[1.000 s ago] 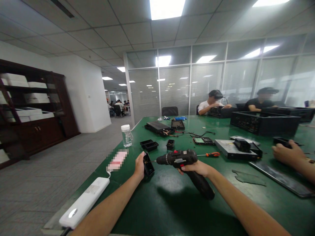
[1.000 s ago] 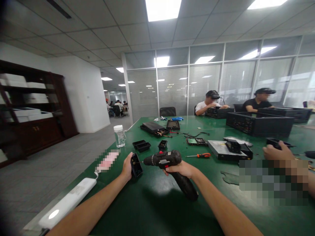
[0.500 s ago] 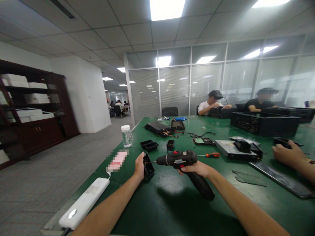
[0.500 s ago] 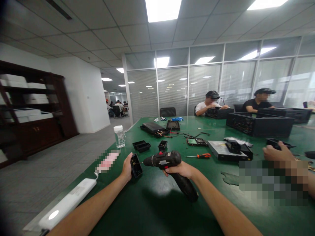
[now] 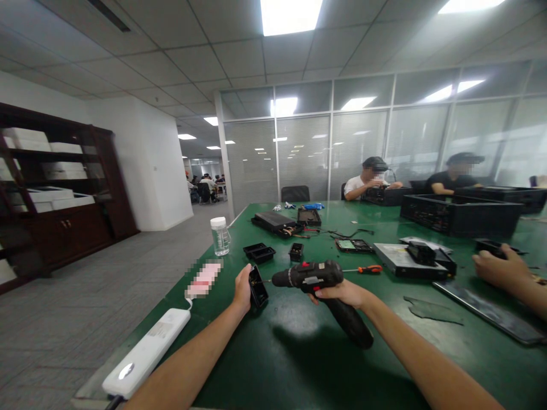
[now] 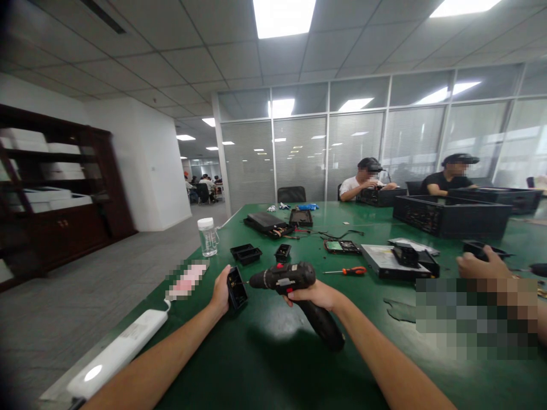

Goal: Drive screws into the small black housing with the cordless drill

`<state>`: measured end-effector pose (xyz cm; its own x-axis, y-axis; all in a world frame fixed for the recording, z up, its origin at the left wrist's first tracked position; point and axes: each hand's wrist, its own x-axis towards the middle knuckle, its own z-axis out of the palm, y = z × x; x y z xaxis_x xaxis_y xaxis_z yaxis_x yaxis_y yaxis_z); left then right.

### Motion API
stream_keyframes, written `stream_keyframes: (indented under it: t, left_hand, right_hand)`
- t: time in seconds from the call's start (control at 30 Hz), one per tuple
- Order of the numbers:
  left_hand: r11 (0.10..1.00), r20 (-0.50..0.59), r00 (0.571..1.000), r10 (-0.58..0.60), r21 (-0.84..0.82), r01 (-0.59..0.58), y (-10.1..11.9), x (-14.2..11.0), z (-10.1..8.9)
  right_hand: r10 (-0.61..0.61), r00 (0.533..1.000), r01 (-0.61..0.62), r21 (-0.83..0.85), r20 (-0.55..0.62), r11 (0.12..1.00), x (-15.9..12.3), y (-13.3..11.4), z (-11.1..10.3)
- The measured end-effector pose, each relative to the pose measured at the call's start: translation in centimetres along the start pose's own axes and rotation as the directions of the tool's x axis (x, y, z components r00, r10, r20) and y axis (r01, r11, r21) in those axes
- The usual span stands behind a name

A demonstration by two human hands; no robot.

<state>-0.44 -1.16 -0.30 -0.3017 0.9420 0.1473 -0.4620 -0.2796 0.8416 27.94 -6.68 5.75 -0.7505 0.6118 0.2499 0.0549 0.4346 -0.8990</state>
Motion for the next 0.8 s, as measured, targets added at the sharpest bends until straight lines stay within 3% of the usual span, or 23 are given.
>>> stream_keyframes:
  t: [0.8]
  left_hand:
    - [1.000,-0.010,1.000,0.007,0.024,-0.007,-0.02,0.01,-0.07]
  right_hand:
    - [-0.001,1.000,0.001,0.035,-0.007,0.999,-0.05,-0.06,0.08]
